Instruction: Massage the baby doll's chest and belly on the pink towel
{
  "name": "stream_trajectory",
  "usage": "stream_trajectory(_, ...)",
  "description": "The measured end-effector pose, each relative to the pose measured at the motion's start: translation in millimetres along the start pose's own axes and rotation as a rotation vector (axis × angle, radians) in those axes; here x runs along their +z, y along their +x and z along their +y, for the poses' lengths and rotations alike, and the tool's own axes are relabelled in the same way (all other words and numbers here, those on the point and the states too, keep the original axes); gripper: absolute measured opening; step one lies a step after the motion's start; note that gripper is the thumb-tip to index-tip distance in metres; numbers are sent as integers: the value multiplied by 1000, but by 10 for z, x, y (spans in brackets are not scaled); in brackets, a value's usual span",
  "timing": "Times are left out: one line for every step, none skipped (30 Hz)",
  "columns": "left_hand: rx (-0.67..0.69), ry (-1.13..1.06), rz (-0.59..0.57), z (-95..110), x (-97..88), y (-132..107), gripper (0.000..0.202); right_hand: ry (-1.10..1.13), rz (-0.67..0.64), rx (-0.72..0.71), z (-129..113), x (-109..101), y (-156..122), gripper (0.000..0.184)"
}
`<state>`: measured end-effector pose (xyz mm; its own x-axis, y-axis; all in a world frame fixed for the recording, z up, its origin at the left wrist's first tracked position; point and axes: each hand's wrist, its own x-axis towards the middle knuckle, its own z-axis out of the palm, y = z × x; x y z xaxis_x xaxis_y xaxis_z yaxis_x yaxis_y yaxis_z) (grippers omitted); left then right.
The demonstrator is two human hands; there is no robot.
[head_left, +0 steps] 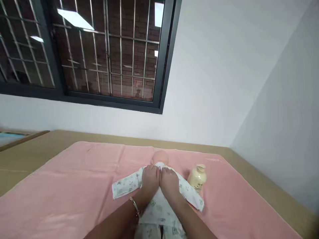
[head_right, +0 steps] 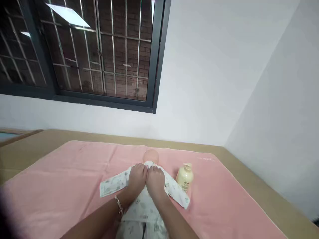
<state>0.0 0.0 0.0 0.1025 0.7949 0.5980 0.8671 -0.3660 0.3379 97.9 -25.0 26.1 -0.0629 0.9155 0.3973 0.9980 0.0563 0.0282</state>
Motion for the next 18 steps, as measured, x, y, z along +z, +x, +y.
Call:
stream_trajectory(9,11,4,7,-41,-16,29,8,-16,-6,-16,-31,-32,34)
stream_trajectory(14,21,4,13,-80,-30,29,19,-34,-2,-26,-64,-60,34)
stream_trajectory(16,29,1,19,-117,-44,29,34,-52,10,-26,-100,-83,33)
stream_trajectory(15,35,-5,25,-149,-56,29,53,-71,31,-12,-139,-97,33)
stream_trajectory(13,43,-13,29,-175,-65,29,81,-91,57,19,-176,-102,34)
stream_trajectory(5,48,-24,31,-190,-72,29,108,-110,98,65,-208,-97,35)
stream_trajectory(-11,48,-37,30,-192,-75,27,129,-128,150,125,-229,-82,37)
stream_trajectory(-34,41,-52,26,-181,-74,26,146,-144,205,193,-235,-59,39)
stream_trajectory(-64,29,-66,17,-157,-68,24,164,-162,247,264,-223,-29,41)
stream_trajectory(-95,12,-82,4,-122,-59,22,187,-180,270,331,-191,5,43)
stream_trajectory(-120,-8,-103,-11,-79,-47,23,215,-199,273,388,-143,39,45)
stream_trajectory(-137,-30,-128,-28,-35,-33,25,245,-216,263,431,-83,70,46)
stream_trajectory(-145,-54,-154,-45,6,-18,27,275,-233,250,459,-19,96,47)
stream_trajectory(-148,-79,-178,-61,41,-3,28,300,-246,241,471,44,116,47)
stream_trajectory(-148,-104,-196,-75,66,10,29,319,-252,242,471,99,129,47)
stream_trajectory(-146,-127,-205,-88,82,22,29,336,-251,247,462,144,137,47)
stream_trajectory(-145,-146,-205,-98,90,31,29,357,-242,248,448,177,139,46)
stream_trajectory(-140,-158,-198,-108,92,37,28,383,-228,240,431,199,139,46)
